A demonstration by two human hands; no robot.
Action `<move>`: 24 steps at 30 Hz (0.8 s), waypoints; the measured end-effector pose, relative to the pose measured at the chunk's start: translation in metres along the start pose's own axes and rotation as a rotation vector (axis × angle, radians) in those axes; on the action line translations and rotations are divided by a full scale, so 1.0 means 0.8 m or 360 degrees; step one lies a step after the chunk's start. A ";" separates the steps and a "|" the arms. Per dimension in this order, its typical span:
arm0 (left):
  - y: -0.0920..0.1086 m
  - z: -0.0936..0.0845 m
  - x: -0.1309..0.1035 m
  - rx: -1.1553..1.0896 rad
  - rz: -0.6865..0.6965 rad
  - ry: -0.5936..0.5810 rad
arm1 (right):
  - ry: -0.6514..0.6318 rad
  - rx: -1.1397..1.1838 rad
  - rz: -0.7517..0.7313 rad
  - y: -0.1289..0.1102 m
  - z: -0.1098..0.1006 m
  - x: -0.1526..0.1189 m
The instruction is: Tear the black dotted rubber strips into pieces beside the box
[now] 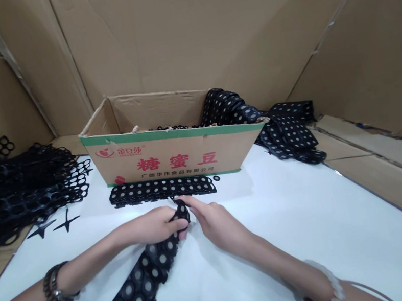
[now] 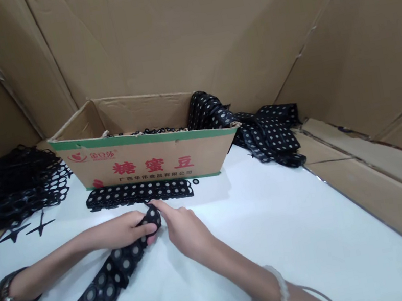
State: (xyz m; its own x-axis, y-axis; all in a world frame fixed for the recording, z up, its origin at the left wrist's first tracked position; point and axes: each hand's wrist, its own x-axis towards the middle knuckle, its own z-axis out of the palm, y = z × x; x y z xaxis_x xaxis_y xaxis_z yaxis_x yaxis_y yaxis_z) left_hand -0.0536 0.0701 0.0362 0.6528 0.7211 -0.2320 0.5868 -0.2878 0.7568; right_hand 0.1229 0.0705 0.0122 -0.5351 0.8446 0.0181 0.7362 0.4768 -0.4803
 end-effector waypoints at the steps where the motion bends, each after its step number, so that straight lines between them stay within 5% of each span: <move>1: -0.002 -0.006 -0.001 -0.0054 0.0008 -0.0049 | 0.0024 0.0044 -0.0026 0.002 -0.002 0.001; 10: -0.013 -0.038 -0.010 -0.0137 -0.0029 -0.0317 | -0.0043 0.0379 -0.0254 -0.003 -0.017 -0.003; 19: -0.008 -0.035 -0.008 -0.0235 -0.0025 -0.0251 | 0.0039 0.0330 -0.0225 0.000 -0.019 -0.001; 21: -0.005 -0.025 -0.005 -0.0204 -0.0121 -0.0129 | 0.0093 0.0200 -0.0127 0.000 -0.016 -0.001; 24: 0.002 -0.003 -0.001 -0.0008 -0.0259 0.0309 | 0.0151 -0.0070 0.0066 -0.001 -0.010 -0.004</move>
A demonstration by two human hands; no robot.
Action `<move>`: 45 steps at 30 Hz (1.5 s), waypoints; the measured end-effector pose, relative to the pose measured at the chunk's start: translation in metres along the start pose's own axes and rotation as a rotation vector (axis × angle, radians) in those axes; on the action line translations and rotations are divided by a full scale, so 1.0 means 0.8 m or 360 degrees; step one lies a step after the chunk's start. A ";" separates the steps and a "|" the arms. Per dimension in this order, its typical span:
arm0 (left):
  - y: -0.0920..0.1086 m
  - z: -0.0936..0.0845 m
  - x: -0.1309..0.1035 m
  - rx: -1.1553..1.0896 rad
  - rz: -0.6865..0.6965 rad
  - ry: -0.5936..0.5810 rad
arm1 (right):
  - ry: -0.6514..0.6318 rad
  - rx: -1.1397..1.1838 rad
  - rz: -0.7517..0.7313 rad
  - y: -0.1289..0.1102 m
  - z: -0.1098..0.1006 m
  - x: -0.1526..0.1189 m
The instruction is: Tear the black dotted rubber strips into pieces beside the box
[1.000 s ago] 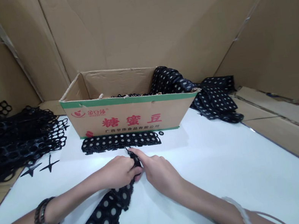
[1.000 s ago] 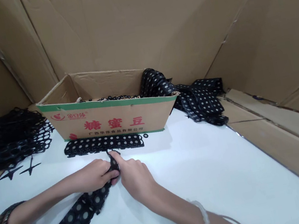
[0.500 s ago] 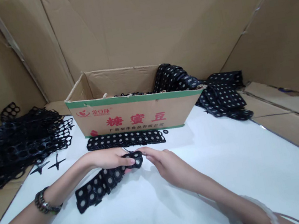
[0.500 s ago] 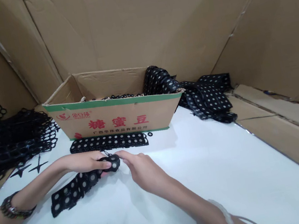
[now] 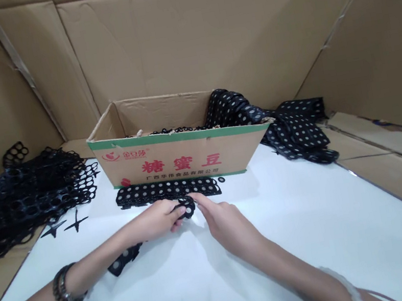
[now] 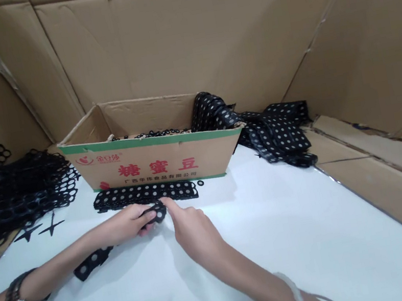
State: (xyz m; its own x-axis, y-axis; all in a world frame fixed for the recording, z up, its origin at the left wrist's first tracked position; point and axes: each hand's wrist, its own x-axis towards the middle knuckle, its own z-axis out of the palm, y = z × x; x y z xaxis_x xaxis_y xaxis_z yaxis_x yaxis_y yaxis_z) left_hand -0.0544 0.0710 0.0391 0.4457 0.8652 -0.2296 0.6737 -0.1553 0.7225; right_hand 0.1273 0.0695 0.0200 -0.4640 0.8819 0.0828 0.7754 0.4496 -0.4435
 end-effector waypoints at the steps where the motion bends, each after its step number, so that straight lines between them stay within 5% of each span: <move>1: 0.003 0.007 -0.001 0.0077 -0.0015 0.0157 | -0.0001 -0.0066 0.0028 -0.001 0.002 -0.001; 4: 0.009 0.022 -0.002 0.0261 -0.0033 0.0474 | 0.0014 -0.0120 0.0006 -0.003 0.004 0.000; 8: 0.014 0.031 0.000 0.0351 0.0025 0.0656 | 0.0056 -0.0131 -0.0070 -0.003 0.004 0.004; 18: 0.015 0.049 0.008 -0.0238 0.0085 0.0637 | 0.0151 -0.0380 -0.0134 -0.009 0.003 0.003; 34: 0.013 0.059 0.009 -0.0463 0.0046 0.0924 | 0.0197 0.0213 -0.0052 -0.013 0.008 0.008; 40: 0.008 0.056 0.004 -0.0620 -0.0092 0.0996 | 0.0765 0.0525 0.0152 0.025 -0.023 0.020; 45: 0.006 0.057 0.007 -0.0560 0.0016 0.0866 | 0.1106 0.0493 -0.0041 0.023 -0.070 0.022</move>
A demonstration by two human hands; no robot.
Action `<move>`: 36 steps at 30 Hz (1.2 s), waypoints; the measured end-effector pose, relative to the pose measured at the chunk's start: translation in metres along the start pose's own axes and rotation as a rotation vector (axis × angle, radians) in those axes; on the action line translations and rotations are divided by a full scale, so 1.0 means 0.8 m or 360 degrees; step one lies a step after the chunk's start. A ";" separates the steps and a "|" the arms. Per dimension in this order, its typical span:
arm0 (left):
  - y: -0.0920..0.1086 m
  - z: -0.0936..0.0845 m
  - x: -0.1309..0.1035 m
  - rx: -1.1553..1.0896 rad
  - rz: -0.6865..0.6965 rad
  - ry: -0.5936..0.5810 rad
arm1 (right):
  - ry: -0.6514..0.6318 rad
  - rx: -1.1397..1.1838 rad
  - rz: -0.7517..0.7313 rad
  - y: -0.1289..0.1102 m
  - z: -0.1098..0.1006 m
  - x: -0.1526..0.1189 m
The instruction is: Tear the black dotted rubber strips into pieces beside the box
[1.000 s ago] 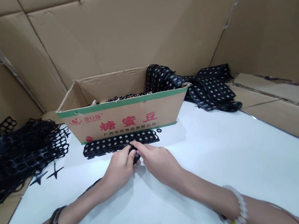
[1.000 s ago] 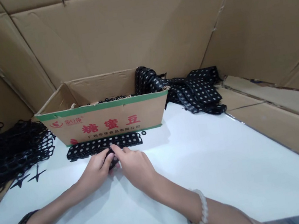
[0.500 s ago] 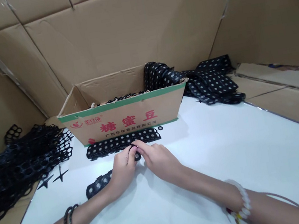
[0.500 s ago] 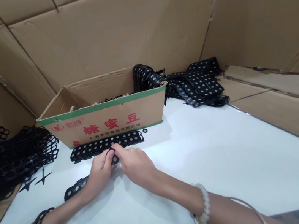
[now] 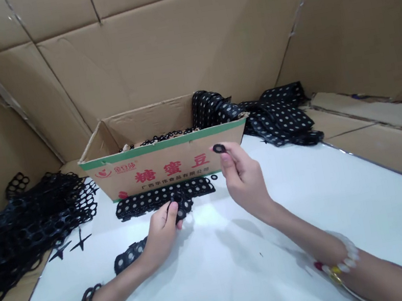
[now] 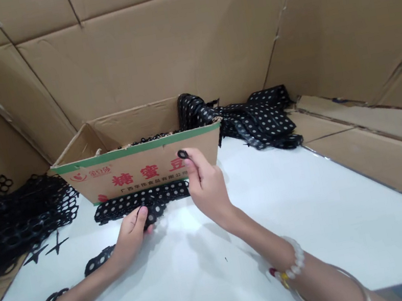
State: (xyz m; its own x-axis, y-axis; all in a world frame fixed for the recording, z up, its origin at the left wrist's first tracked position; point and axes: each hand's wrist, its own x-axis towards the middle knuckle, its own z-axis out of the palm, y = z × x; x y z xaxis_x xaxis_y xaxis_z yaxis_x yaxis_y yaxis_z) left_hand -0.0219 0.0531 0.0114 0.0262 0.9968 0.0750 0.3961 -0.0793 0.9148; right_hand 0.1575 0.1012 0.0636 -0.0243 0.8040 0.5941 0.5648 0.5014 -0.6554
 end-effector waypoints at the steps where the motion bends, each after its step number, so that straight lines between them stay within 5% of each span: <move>1: 0.000 0.000 0.000 -0.0006 0.0003 -0.0021 | 0.0071 -0.0060 -0.0089 -0.009 -0.003 0.013; 3: 0.001 0.000 0.000 0.0000 0.0004 -0.0067 | 0.0128 -0.0252 -0.0230 -0.026 -0.006 0.049; 7: 0.006 -0.003 -0.001 0.0030 -0.0027 -0.0142 | -0.0322 -0.0882 -0.0211 -0.046 -0.014 0.121; 9: 0.006 -0.006 0.001 -0.0017 -0.0049 -0.0173 | -0.0245 -0.1086 -0.0135 -0.047 -0.023 0.129; 12: 0.008 -0.012 0.006 -0.0208 -0.0080 -0.0195 | -0.0103 -0.1147 -0.0151 -0.031 -0.032 0.097; 15: 0.020 -0.023 0.007 -0.0445 -0.0115 -0.0296 | -0.0427 -0.1153 -0.0231 0.008 -0.028 0.045; 17: 0.034 -0.032 0.002 -0.0607 -0.0155 -0.0547 | -0.0766 -0.1236 -0.0151 0.037 -0.017 0.018; 21: 0.055 -0.041 -0.008 -0.1028 -0.0451 -0.0785 | -0.0970 -0.1373 0.0019 0.072 0.010 -0.001; 27: 0.029 -0.029 0.002 -0.0816 -0.0816 -0.0833 | -0.0990 -0.1417 -0.0046 0.081 0.019 0.011; 31: 0.017 -0.030 0.005 -0.0932 -0.0829 -0.0943 | -0.0969 -0.1465 -0.0140 0.084 0.018 0.009; 36: 0.011 -0.034 0.004 -0.0977 -0.0882 -0.1102 | -0.0721 -0.1489 -0.0317 0.047 -0.002 0.011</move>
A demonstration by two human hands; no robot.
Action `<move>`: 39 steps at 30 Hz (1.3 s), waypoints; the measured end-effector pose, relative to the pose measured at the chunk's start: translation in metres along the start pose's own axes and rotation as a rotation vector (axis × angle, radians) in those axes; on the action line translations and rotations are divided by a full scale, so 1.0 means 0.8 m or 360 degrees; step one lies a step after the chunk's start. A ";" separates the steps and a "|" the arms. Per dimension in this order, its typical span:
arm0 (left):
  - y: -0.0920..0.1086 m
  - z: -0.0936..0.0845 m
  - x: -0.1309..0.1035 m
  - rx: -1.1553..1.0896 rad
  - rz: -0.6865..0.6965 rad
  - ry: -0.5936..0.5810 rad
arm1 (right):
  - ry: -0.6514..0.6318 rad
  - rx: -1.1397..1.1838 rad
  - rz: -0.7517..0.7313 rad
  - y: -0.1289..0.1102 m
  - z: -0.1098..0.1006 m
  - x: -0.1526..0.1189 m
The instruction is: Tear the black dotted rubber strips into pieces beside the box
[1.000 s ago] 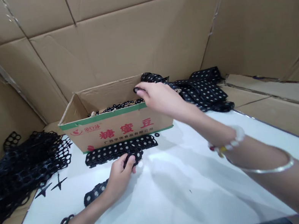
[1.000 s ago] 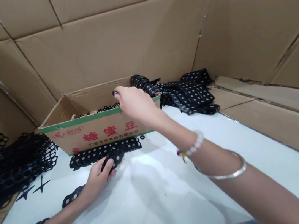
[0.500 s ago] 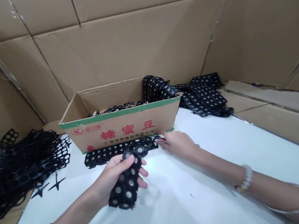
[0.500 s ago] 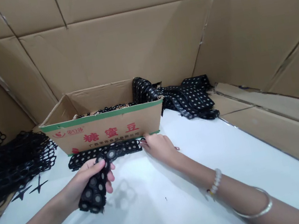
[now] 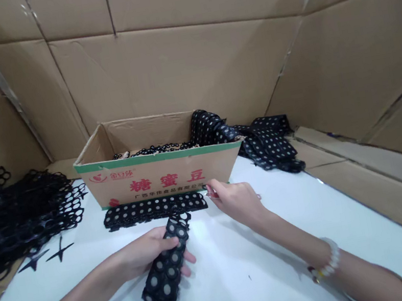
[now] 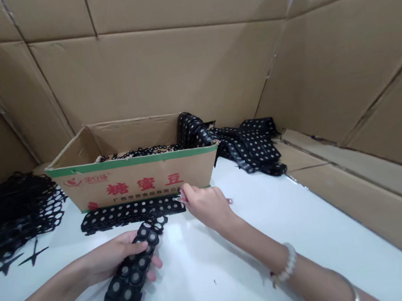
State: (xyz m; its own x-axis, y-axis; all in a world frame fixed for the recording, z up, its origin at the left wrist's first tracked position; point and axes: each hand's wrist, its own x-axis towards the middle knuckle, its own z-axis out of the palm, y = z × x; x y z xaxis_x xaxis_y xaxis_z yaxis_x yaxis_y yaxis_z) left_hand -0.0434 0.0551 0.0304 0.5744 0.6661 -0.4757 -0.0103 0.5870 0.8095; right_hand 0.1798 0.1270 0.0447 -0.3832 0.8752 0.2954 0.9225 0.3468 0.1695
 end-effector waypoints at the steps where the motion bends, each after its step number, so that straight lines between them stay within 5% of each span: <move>1: -0.001 -0.001 0.001 0.0026 0.0002 -0.0012 | 0.0232 0.0039 0.0011 0.002 -0.017 0.005; 4: -0.004 0.001 0.002 0.0164 0.0076 0.0044 | 0.0881 0.0164 0.0119 0.013 -0.074 0.040; 9: -0.005 0.005 0.002 0.0318 0.0186 0.0244 | 0.0681 0.0255 0.0132 -0.001 -0.117 0.084; 11: -0.007 0.003 0.005 0.0320 0.0191 0.0303 | 0.0539 0.0363 0.0042 -0.021 -0.109 0.064; 15: -0.016 0.001 0.012 0.0339 0.0297 0.0394 | -0.0097 0.0692 -0.0307 -0.054 -0.066 -0.002; 18: -0.019 0.002 0.014 0.0334 0.0351 0.0453 | -0.0299 0.0749 -0.0517 -0.060 -0.030 -0.030; 23: -0.017 0.008 0.013 0.0319 0.0360 0.0534 | -0.0359 0.0802 -0.0357 -0.056 0.000 -0.044; 39: -0.023 0.010 0.017 0.0422 0.0448 0.0609 | -0.0405 0.0627 -0.0468 -0.062 0.010 -0.058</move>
State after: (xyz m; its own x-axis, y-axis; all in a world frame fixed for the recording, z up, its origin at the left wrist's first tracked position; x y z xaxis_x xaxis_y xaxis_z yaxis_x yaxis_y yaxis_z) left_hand -0.0289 0.0499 0.0121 0.2398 0.9299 -0.2791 0.1142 0.2585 0.9593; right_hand 0.1526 0.0719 0.0149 -0.6491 0.7594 0.0440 0.7444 0.6461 -0.1687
